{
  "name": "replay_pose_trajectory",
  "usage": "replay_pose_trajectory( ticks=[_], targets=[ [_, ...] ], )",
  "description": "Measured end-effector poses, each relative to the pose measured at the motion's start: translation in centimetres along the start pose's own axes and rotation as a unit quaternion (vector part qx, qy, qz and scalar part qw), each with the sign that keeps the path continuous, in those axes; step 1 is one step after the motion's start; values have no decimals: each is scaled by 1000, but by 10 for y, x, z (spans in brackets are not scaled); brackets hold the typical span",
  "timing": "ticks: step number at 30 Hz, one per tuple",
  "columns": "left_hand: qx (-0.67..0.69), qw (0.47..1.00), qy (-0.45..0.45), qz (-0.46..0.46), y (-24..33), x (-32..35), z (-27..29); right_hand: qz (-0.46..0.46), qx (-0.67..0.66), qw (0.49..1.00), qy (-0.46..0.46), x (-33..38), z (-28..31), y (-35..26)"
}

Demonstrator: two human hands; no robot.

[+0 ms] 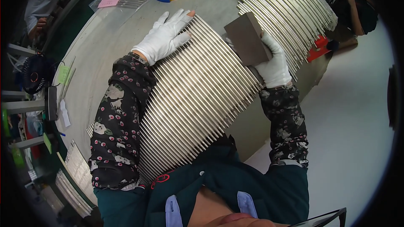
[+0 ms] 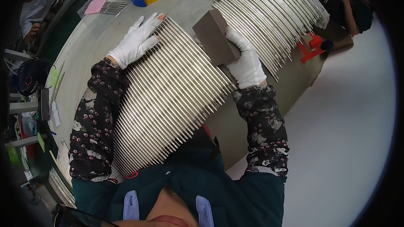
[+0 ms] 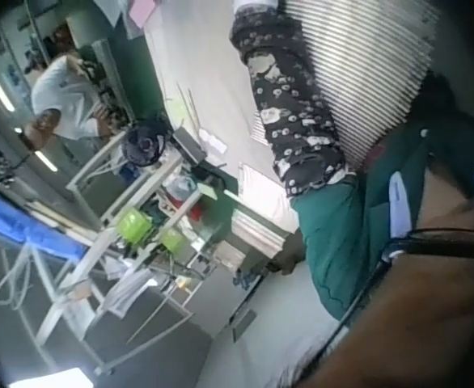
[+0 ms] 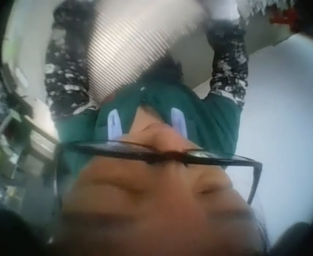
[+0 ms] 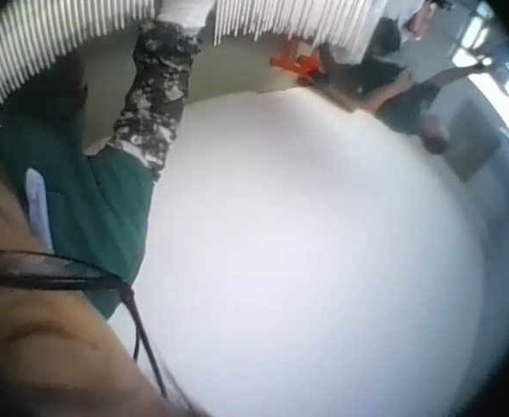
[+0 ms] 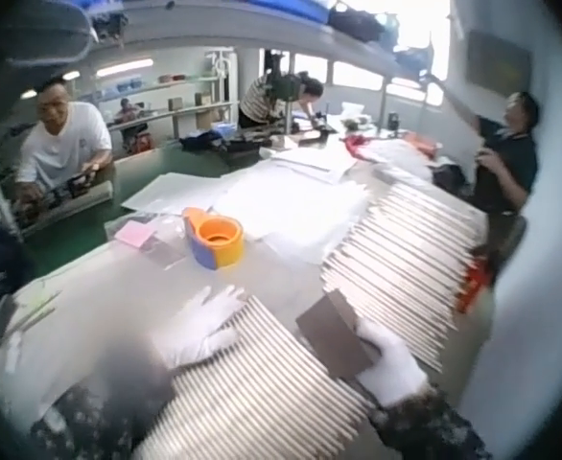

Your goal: The recorder uses a sanding block to polish or smooth several thin metal or plastic rods on a workbench.

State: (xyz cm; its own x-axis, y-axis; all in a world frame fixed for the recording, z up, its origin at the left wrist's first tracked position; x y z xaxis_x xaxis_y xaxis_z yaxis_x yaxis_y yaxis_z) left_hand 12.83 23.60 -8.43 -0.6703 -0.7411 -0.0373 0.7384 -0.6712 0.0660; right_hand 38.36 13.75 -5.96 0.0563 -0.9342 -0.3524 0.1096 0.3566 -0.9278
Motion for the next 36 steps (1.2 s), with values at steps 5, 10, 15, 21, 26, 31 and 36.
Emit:
replay_pose_trajectory(
  ticks=[5, 10, 15, 21, 26, 31, 36],
  targets=[
    [-30, 999, 15, -27, 12, -8, -5, -141, -351, 926, 18, 5, 10, 32],
    [80, 992, 87, -39, 9, -3, 4, -162, -476, 865, 2, 15, -14, 30],
    [54, 996, 42, -52, 3, 9, -6, -231, -521, 819, 65, 31, -40, 24],
    [45, 997, 44, -32, 14, -4, 1, -232, -543, 805, 57, 18, -15, 29],
    [113, 993, -8, -45, 47, -28, 9, -236, -542, 805, 59, 14, 14, 35],
    [-13, 996, 53, -76, 79, -20, 16, -224, -564, 793, 55, 17, 20, 36],
    [-79, 971, 108, -199, 184, 38, 26, -219, -639, 737, 4, 23, 6, 31]
  ],
)
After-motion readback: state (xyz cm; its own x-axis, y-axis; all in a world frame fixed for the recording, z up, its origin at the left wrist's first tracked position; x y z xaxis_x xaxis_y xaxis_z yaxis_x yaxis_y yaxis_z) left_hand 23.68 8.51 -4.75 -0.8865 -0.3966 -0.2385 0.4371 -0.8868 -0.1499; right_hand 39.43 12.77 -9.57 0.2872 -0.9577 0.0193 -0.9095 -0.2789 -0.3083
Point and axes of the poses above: each hand's wrist, its own x-axis away from the middle knuckle, its own z-axis out of the back of the hand, y = z × x, the point moved 8 cm from there along -x, towards the middle knuckle, and after that the axes turned 14 degrees about -x, right-handed, at the moved point
